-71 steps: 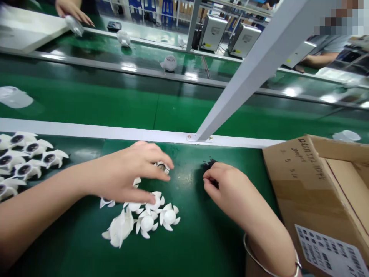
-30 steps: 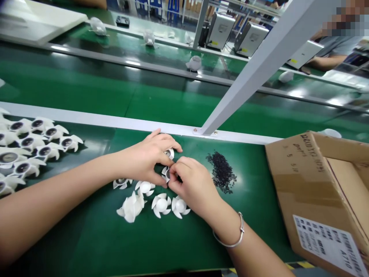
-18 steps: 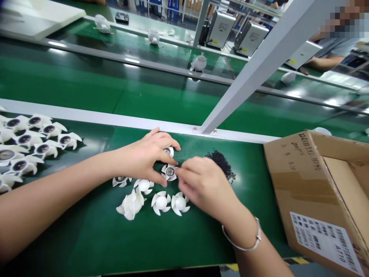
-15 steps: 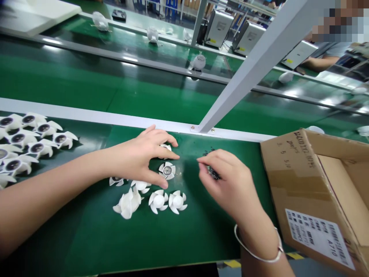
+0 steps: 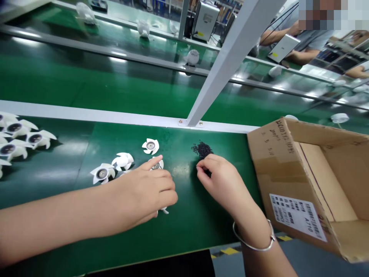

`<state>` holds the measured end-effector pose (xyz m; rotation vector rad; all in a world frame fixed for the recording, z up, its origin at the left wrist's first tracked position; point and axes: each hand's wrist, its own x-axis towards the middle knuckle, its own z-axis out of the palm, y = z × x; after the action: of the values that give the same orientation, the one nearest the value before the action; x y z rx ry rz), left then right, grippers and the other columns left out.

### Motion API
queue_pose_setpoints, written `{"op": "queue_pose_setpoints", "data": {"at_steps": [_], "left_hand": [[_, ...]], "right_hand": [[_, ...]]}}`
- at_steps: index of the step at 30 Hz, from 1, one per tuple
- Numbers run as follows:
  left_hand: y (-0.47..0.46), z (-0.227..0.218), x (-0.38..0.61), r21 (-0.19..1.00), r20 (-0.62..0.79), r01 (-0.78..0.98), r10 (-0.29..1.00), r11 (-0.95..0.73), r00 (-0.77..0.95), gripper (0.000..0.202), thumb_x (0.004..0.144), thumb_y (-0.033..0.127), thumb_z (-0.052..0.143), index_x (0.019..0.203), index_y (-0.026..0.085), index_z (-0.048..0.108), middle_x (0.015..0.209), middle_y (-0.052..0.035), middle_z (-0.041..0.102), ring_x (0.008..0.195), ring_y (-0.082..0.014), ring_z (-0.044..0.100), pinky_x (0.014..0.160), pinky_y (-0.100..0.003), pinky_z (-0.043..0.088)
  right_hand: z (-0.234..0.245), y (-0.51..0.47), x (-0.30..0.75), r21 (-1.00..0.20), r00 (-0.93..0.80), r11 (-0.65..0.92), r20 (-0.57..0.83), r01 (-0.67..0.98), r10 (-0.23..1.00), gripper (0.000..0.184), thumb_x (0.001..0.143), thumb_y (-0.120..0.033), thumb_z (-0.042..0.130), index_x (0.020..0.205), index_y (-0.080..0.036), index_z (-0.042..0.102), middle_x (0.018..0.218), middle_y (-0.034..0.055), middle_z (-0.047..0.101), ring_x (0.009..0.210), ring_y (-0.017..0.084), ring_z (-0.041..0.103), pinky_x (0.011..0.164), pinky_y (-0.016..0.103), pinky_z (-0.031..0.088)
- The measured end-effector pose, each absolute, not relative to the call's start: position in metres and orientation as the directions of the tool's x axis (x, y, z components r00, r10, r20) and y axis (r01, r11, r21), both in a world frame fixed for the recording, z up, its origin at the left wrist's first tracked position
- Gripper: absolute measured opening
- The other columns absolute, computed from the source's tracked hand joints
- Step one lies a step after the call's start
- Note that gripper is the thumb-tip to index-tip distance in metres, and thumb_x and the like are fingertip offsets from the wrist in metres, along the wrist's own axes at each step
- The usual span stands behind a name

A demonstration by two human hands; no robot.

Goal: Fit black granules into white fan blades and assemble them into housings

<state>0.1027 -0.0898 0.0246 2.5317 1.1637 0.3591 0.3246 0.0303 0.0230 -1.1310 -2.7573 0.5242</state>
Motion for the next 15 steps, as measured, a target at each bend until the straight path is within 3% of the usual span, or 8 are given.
{"op": "queue_pose_setpoints", "data": {"at_steps": [3,5,7,11,15], "left_hand": [[-0.087,0.027,0.105,0.319,0.114,0.702,0.761,-0.637,0.639,0.023,0.073,0.006,0.064,0.092,0.019,0.059,0.086,-0.0012,0.062,0.070,-0.0165,0.056,0.090,-0.043,0.050],[-0.087,0.025,0.110,0.246,0.164,0.718,0.758,-0.651,0.631,0.017,0.076,0.005,0.059,0.086,0.019,0.058,0.080,-0.0016,0.059,0.064,-0.0168,0.052,0.064,-0.035,0.048],[-0.090,0.021,0.116,0.161,0.254,0.741,0.753,-0.652,0.607,0.013,0.082,0.006,0.054,0.079,0.019,0.057,0.074,-0.0027,0.055,0.062,-0.0184,0.050,0.050,-0.032,0.037],[-0.098,0.019,0.123,0.061,0.320,0.758,0.733,-0.649,0.601,0.019,0.082,0.009,0.056,0.066,0.018,0.053,0.069,-0.0050,0.051,0.064,-0.0199,0.050,0.045,-0.032,0.023],[-0.094,0.027,0.114,0.142,0.254,0.777,0.781,-0.613,0.570,0.009,0.080,0.024,0.067,0.079,0.018,0.061,0.080,-0.0048,0.057,0.074,-0.0214,0.052,0.056,-0.035,0.033]], "right_hand": [[0.023,0.028,0.321,-0.281,-0.731,0.695,-0.038,0.662,0.681,0.019,0.093,-0.020,0.051,0.084,-0.018,0.067,0.084,0.0049,0.065,0.080,0.019,0.059,0.072,0.031,0.044],[0.022,0.025,0.317,-0.194,-0.735,0.718,-0.026,0.668,0.677,0.020,0.093,-0.020,0.050,0.083,-0.017,0.068,0.083,0.0054,0.064,0.080,0.020,0.059,0.072,0.032,0.044],[0.023,0.021,0.312,-0.101,-0.736,0.731,-0.018,0.675,0.677,0.023,0.093,-0.019,0.049,0.079,-0.017,0.067,0.080,0.0057,0.064,0.078,0.020,0.059,0.070,0.032,0.043],[0.023,0.013,0.299,0.048,-0.663,0.662,-0.016,0.748,0.749,0.024,0.089,-0.018,0.050,0.071,-0.018,0.065,0.074,0.0059,0.062,0.070,0.020,0.057,0.061,0.032,0.038],[0.023,0.016,0.289,0.107,-0.583,0.582,-0.032,0.806,0.812,0.021,0.083,-0.019,0.054,0.062,-0.019,0.059,0.070,0.0052,0.060,0.061,0.017,0.051,0.053,0.031,0.030]]}}
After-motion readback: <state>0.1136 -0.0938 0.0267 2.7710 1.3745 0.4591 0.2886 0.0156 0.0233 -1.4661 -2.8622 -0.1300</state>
